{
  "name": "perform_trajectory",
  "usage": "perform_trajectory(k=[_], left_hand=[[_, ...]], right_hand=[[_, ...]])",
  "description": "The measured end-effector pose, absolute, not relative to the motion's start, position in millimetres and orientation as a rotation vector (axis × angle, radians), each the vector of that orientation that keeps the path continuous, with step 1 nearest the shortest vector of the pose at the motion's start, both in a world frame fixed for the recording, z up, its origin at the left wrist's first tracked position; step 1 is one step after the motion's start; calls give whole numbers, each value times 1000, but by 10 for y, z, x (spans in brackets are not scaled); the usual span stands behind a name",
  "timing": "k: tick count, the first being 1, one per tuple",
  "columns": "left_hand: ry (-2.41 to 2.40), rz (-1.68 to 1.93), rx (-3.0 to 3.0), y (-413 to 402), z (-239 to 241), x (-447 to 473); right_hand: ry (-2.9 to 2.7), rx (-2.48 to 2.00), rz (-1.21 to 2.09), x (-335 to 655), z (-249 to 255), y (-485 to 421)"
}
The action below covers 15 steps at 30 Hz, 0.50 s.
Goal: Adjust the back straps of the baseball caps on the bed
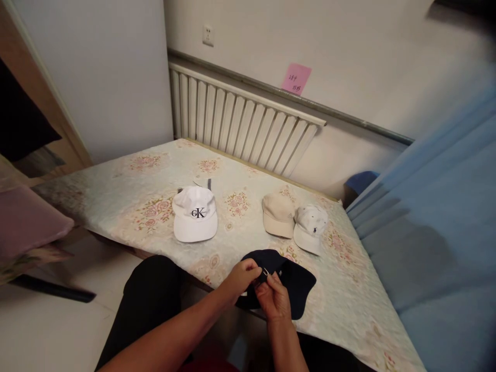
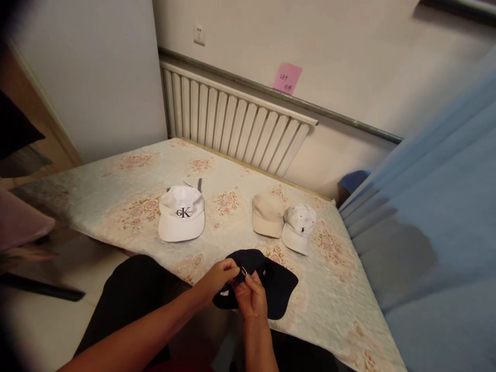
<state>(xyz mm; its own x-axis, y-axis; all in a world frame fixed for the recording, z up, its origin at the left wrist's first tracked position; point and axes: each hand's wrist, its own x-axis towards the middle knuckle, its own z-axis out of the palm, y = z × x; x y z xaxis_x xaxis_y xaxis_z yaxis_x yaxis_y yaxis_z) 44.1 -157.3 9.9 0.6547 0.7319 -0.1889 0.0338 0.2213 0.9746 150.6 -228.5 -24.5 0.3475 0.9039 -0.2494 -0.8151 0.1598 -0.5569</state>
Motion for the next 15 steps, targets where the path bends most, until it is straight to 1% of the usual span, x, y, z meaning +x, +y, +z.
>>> perform_trajectory(k=[15], left_hand=[[827,417,1357,-1561,145,459]], right_hand=[[-215,-691,1259,1547,-349,-2301]])
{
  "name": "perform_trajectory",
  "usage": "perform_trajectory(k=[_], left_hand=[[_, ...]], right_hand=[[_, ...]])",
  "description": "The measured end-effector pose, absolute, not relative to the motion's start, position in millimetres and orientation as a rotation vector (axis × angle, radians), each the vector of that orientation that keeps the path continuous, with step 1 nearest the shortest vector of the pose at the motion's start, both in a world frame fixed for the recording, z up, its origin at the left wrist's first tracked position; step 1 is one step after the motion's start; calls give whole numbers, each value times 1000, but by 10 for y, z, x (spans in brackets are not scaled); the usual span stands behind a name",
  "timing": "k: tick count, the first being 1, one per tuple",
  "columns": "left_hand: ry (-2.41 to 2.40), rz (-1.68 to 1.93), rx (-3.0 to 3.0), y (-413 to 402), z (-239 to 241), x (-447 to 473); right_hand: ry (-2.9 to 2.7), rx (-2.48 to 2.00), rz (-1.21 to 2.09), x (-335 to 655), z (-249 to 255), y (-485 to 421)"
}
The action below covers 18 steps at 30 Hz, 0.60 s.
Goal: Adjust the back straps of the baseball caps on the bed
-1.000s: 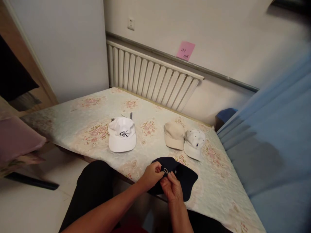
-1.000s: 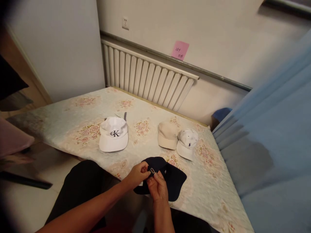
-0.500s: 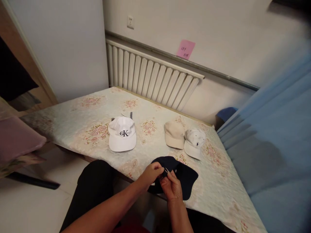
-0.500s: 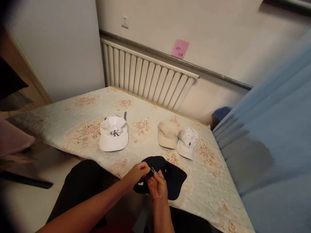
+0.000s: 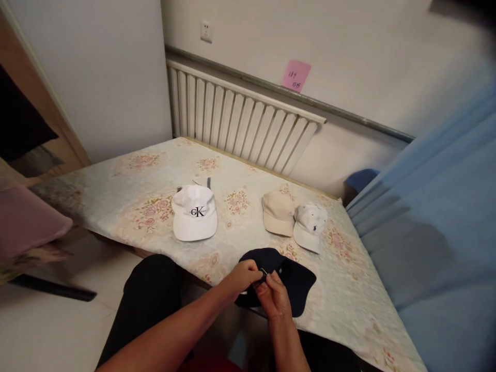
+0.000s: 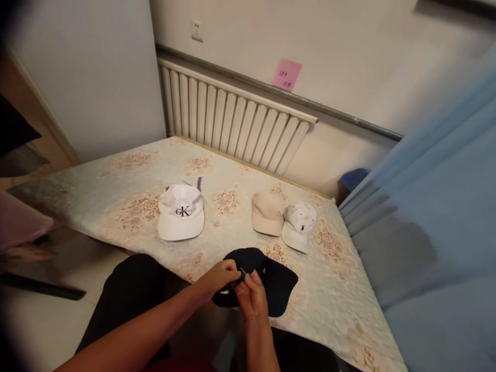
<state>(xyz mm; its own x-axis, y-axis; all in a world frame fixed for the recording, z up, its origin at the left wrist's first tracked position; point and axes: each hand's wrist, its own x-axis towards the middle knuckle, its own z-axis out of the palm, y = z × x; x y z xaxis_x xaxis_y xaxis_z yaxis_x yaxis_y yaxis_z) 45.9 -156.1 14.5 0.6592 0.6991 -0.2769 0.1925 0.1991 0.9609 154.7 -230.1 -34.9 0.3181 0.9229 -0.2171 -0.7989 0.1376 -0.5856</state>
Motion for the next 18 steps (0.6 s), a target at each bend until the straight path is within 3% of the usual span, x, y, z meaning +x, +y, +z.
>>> perform_trajectory(k=[18], left_hand=[[864,341,1326,-1502,100,434]], right_hand=[[-281,-720,1274,1528,-362,-2307]])
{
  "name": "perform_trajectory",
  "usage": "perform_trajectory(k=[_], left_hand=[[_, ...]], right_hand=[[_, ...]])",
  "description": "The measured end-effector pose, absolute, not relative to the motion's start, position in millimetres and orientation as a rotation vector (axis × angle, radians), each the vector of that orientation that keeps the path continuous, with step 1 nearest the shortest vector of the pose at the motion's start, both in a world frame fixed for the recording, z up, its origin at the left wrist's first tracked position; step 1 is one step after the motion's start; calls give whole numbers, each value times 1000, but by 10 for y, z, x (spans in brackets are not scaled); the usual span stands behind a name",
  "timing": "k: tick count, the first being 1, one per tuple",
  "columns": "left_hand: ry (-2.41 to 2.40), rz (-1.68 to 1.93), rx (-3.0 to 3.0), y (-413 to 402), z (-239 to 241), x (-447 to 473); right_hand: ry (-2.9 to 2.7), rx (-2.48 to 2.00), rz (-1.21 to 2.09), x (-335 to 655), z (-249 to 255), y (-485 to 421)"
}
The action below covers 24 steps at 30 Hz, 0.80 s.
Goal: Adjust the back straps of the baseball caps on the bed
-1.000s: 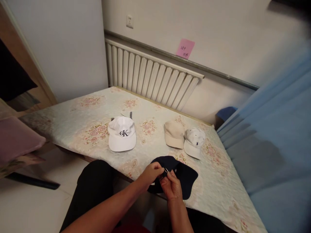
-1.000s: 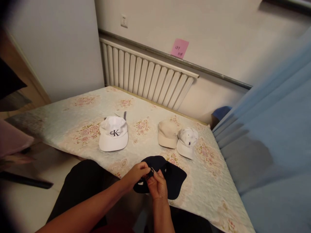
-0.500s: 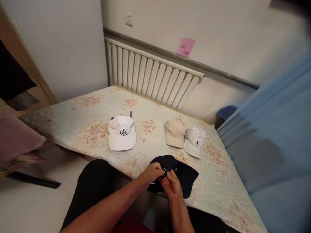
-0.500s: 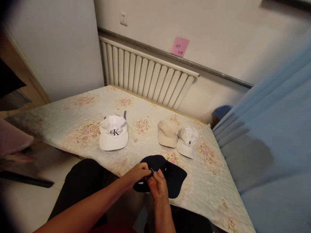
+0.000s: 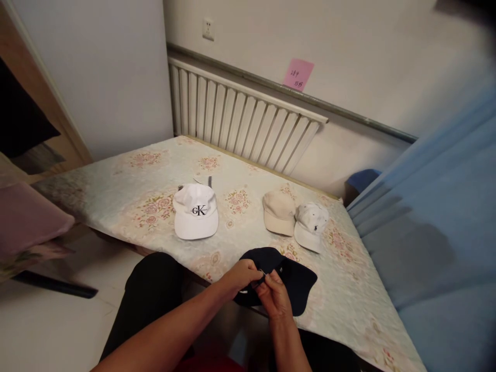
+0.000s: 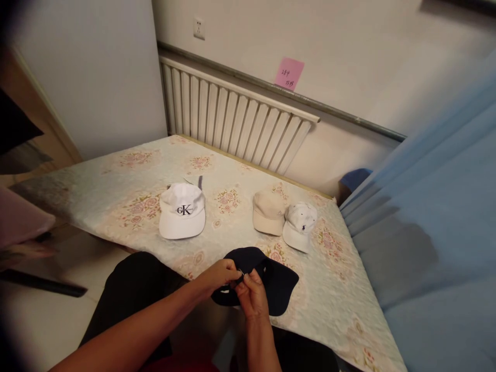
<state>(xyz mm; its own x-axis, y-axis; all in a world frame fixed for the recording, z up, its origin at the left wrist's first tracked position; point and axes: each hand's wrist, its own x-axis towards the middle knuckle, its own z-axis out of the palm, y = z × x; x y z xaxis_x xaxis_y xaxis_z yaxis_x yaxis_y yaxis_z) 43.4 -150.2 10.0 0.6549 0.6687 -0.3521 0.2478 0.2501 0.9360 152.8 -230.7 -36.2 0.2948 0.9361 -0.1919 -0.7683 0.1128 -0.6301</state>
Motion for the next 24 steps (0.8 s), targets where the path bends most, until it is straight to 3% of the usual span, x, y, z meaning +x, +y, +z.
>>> perform_trajectory(k=[16,24], left_hand=[[982,539,1489,-1526,-145,517],[800,539,1412,-1542,-164,462]], right_hand=[[-288,-722,1269,1486,-316,-2289],[-185,-732,1222,1507,-320,-2294]])
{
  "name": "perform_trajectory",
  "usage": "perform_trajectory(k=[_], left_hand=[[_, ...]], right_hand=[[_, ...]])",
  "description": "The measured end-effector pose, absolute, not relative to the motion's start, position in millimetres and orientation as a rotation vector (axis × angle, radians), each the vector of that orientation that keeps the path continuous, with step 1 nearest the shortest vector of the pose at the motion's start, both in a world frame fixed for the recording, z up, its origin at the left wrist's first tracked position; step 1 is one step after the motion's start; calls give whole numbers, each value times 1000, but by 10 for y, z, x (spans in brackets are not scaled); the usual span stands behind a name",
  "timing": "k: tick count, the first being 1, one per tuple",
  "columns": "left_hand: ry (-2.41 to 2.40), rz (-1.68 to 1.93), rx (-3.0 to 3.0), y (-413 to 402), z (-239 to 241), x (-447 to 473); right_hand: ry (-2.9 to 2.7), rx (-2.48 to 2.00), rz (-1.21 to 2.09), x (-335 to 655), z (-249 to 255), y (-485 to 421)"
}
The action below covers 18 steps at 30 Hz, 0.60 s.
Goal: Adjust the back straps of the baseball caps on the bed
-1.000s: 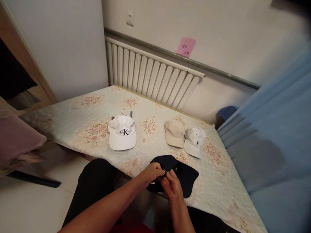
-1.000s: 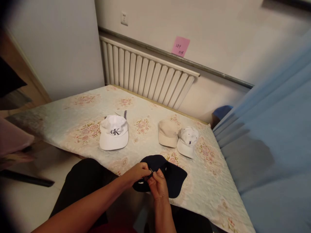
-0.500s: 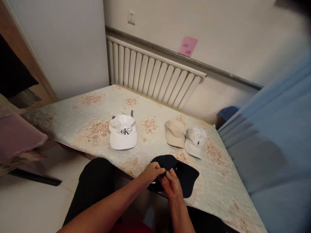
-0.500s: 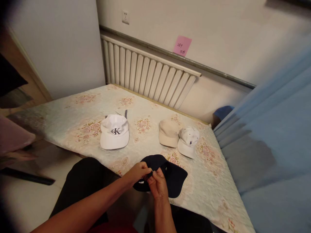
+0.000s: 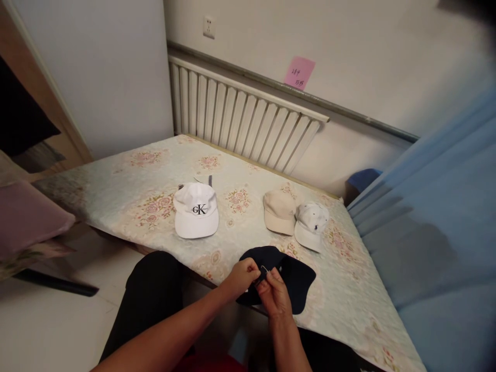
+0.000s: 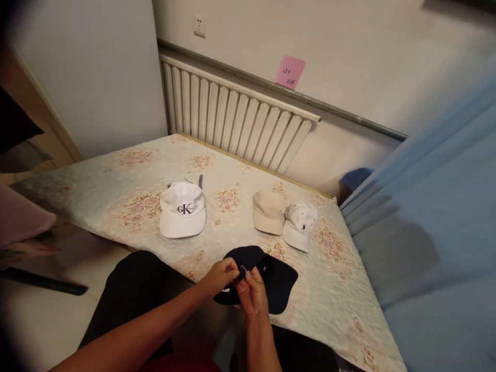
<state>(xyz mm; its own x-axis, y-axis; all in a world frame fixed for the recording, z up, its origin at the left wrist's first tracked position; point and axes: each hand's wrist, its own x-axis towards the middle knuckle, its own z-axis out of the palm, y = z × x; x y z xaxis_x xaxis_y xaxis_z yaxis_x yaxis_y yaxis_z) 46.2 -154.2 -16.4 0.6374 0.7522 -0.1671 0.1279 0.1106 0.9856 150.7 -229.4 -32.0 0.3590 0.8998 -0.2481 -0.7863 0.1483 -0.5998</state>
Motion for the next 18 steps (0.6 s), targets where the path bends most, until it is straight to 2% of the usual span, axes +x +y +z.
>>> perform_trajectory(k=[18], left_hand=[[930,562,1493,-1556,-261,473]], right_hand=[[-183,-831,1225,1477,-322,-2282]])
